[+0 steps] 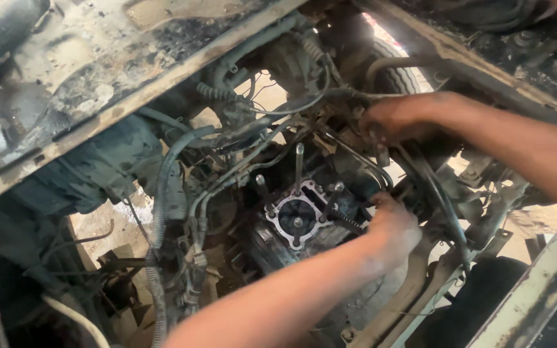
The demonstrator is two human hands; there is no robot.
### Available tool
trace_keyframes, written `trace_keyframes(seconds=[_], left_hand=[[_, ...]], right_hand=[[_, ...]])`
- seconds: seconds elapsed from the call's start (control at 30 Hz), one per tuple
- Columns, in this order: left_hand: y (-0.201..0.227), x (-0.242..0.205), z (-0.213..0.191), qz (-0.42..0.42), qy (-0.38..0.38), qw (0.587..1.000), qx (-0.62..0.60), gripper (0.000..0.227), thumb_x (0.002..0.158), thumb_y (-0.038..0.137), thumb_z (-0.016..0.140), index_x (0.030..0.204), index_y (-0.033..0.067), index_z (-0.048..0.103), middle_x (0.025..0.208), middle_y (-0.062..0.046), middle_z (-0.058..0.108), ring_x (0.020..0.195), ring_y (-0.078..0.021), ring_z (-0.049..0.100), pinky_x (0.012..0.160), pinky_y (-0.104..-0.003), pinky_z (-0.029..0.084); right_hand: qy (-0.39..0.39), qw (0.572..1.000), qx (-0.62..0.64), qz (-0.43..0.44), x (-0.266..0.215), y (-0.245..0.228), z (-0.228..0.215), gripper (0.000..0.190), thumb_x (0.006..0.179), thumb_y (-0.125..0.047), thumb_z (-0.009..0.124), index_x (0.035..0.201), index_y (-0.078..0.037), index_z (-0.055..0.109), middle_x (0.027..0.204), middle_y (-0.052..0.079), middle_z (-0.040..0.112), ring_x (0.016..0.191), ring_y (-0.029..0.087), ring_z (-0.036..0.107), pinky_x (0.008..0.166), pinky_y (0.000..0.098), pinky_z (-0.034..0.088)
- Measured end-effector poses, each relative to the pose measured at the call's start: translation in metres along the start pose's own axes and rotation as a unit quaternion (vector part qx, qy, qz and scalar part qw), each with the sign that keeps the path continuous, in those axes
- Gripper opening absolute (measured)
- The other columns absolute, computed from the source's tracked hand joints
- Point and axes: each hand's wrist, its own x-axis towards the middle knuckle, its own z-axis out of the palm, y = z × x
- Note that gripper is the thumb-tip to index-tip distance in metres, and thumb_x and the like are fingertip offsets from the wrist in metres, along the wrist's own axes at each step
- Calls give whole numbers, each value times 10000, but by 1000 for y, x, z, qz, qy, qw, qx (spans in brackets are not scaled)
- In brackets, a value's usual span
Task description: The person is working on a vehicle engine from underneath, using a wrench to tighten bolts on a component. They also use a rag to wipe the engine parts and their hands during the process.
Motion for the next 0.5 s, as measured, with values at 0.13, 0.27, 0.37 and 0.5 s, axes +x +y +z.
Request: trace_keyframes(seconds=[0.13,0.27,0.37,0.5], left_hand=[[10,12,15,-5,-69,998,-1,206,797,195,715,978,120,777,1054,-90,738,1045,-282,684,897,-468,519],[8,10,19,6,-105,994,-15,234,789,216,738,997,116,775,1058,-94,739,1033,-282,691,883,-459,530],[-3,10,8,11,-99,995,-29,258,783,232,754,1011,114,774,1061,-97,740,1025,-282,697,872,-453,539],[-30,10,-26,20,-91,995,-48,292,775,253,777,1030,110,772,1065,-102,741,1013,-282,704,858,-444,550]], right_hand=[[-21,999,41,20,8,-2,13,492,829,-174,714,1317,-191,650,1138,49,744,1014,232,692,890,413,549],[-13,1000,25,13,8,-4,6,554,802,-179,756,1340,-183,622,1150,77,732,1033,241,683,903,409,554],[-17,998,56,0,4,-2,3,508,805,-201,758,1302,-172,659,1114,85,765,1010,232,706,894,406,557],[-3,996,92,14,1,2,1,437,820,-166,724,1255,-128,698,1082,103,784,984,254,708,866,433,557]])
